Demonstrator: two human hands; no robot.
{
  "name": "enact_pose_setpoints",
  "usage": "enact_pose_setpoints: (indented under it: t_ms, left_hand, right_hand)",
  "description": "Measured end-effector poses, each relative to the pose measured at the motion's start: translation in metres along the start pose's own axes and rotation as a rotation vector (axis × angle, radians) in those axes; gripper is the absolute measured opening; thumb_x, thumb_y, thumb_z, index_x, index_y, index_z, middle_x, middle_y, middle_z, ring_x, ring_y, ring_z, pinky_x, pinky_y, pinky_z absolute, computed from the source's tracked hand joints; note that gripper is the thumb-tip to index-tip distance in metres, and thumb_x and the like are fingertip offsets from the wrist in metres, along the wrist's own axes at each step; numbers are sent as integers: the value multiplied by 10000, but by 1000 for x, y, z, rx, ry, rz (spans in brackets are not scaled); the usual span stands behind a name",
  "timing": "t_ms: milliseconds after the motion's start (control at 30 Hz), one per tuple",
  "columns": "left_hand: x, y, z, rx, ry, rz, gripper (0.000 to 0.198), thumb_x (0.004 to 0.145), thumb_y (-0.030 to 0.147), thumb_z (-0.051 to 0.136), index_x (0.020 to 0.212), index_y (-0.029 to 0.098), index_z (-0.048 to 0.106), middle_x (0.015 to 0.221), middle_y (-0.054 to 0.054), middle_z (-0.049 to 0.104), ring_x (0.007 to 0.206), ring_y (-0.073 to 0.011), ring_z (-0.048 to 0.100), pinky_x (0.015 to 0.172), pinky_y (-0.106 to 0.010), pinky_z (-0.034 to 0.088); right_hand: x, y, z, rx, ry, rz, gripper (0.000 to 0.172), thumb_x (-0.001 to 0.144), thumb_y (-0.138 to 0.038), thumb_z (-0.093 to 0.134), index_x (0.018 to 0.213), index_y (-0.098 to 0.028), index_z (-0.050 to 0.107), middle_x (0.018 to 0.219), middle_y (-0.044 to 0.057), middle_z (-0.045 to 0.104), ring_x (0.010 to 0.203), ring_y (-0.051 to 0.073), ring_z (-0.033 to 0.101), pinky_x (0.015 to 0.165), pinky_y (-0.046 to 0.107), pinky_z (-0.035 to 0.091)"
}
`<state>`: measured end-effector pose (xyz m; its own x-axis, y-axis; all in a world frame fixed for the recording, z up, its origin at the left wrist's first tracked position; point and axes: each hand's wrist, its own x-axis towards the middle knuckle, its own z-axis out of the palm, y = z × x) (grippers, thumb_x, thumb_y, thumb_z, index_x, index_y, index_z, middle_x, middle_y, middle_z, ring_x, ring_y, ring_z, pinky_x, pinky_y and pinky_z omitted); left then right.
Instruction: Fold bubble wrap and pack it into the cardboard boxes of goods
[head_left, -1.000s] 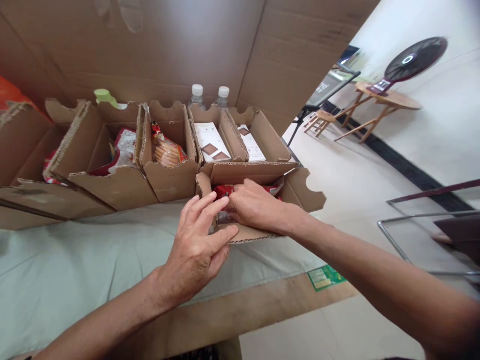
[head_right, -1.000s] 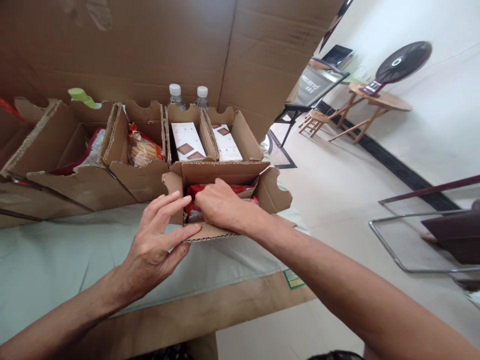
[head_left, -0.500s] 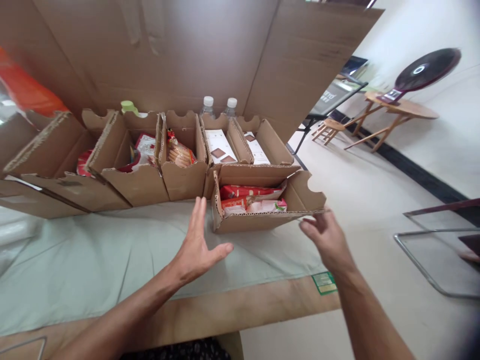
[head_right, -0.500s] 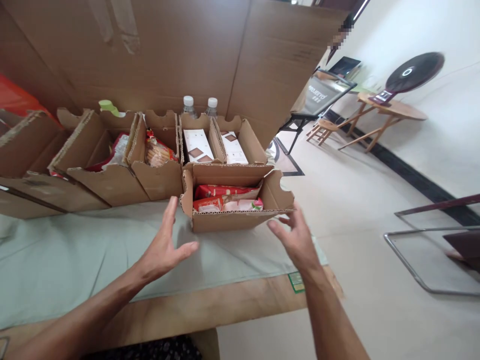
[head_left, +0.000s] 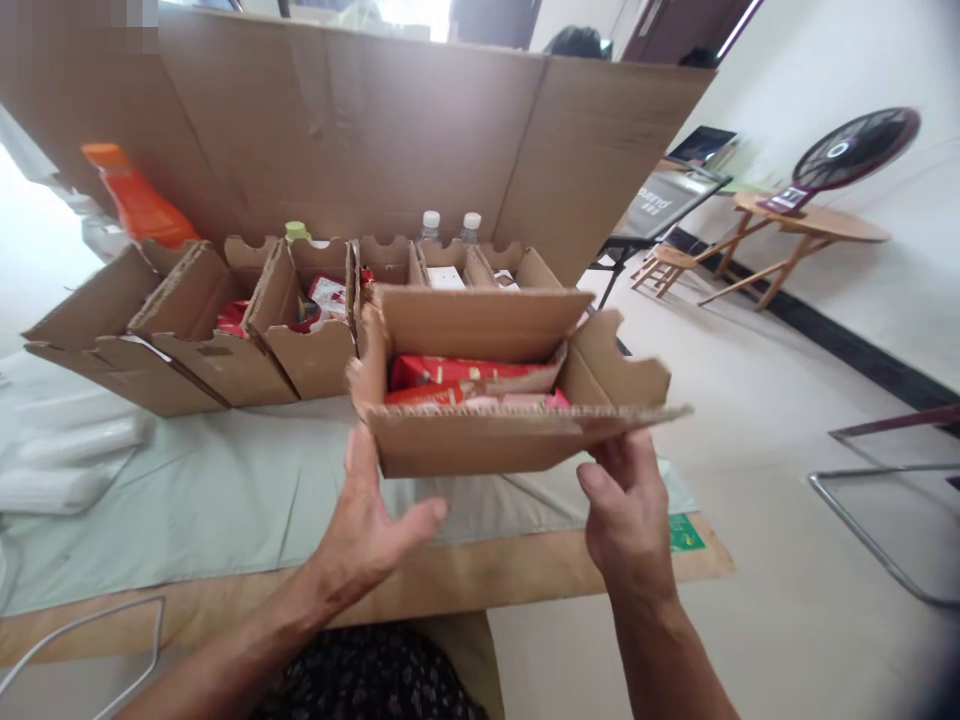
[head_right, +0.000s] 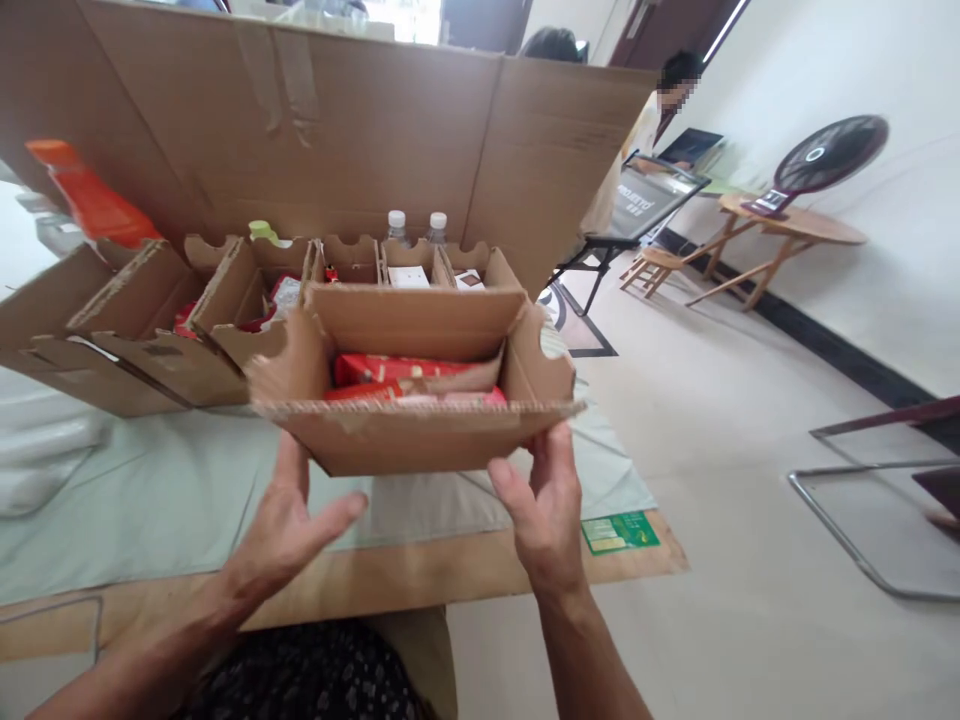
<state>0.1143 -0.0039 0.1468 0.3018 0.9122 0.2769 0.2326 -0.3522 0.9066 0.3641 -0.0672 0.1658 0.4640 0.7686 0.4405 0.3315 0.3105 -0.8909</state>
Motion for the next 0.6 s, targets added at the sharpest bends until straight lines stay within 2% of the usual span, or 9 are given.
enact_pose_setpoints:
  t_ms: [67,133,233,300,333,400,500,533,600]
  left_hand:
    - [15,21,-8,-49,101,86,1000,828,506,770,1615,274,200,1638,-135,351,1539,-381,317,1275,-629,214]
    - [28,43,-2,-74,144,177,987,840,487,759,1616,298,180,1663,-112,322,1549,-365,308,1284,-611,206]
    - [28,62,15,-87,27,219,978,861,449,718,1632,308,134,1698,-100,286,1580,-374,252,1290,-643,156]
    - [16,59,17,-85,-55,174,958,862,435,700,1632,297,146,1686,-114,314,1568,-388,276,1279,-676,153]
    - [8,54,13,-81,-65,133,937,858,435,700,1622,286,179,1664,-126,349,1549,-394,309,1270,-686,174]
    - [-2,40,-6,-59,-18,48,870,844,445,719,1575,257,286,1588,-144,432,1493,-397,385,1246,-682,240]
    - [5,28,-39,8,118,29,784,815,466,768,1475,225,420,1470,-132,513,1432,-380,442,1229,-640,298]
    - [12,30,-45,23,154,58,786,807,473,778,1466,224,429,1457,-125,518,1425,-375,446,1229,-630,302]
    - [27,40,-46,23,175,128,830,801,478,785,1496,238,399,1475,-118,510,1429,-375,444,1230,-628,299]
  right_hand:
    - [14,-24,17,38,75,-96,487,861,-495,717,1266,-243,620,1190,80,697,1114,278,655,1026,474,519]
    - [23,-43,24,36,209,-190,376,870,-460,686,1175,-243,645,1142,69,703,1132,290,650,1075,522,487]
    - [17,-58,22,-23,411,-273,202,938,-380,577,1084,-271,665,1156,69,702,1237,317,610,1171,575,389]
    - [4,-58,22,-57,465,-270,190,962,-348,535,1082,-288,670,1166,73,697,1272,324,588,1192,574,360]
    - [-1,-56,24,-61,463,-256,183,957,-342,546,1078,-290,673,1145,72,695,1254,322,596,1183,565,373]
    - [-8,-53,37,-18,360,-189,168,940,-336,593,1079,-282,670,1083,60,685,1191,298,621,1149,529,418]
    - [1,-55,61,100,166,-128,212,942,-377,619,1113,-254,645,1054,42,664,1122,256,629,1082,480,480]
    - [7,-57,66,114,147,-130,232,951,-390,608,1130,-246,638,1070,45,663,1124,251,623,1072,475,487]
    - [17,-63,66,91,235,-176,209,955,-384,599,1098,-240,651,1072,45,665,1116,245,620,1078,474,481]
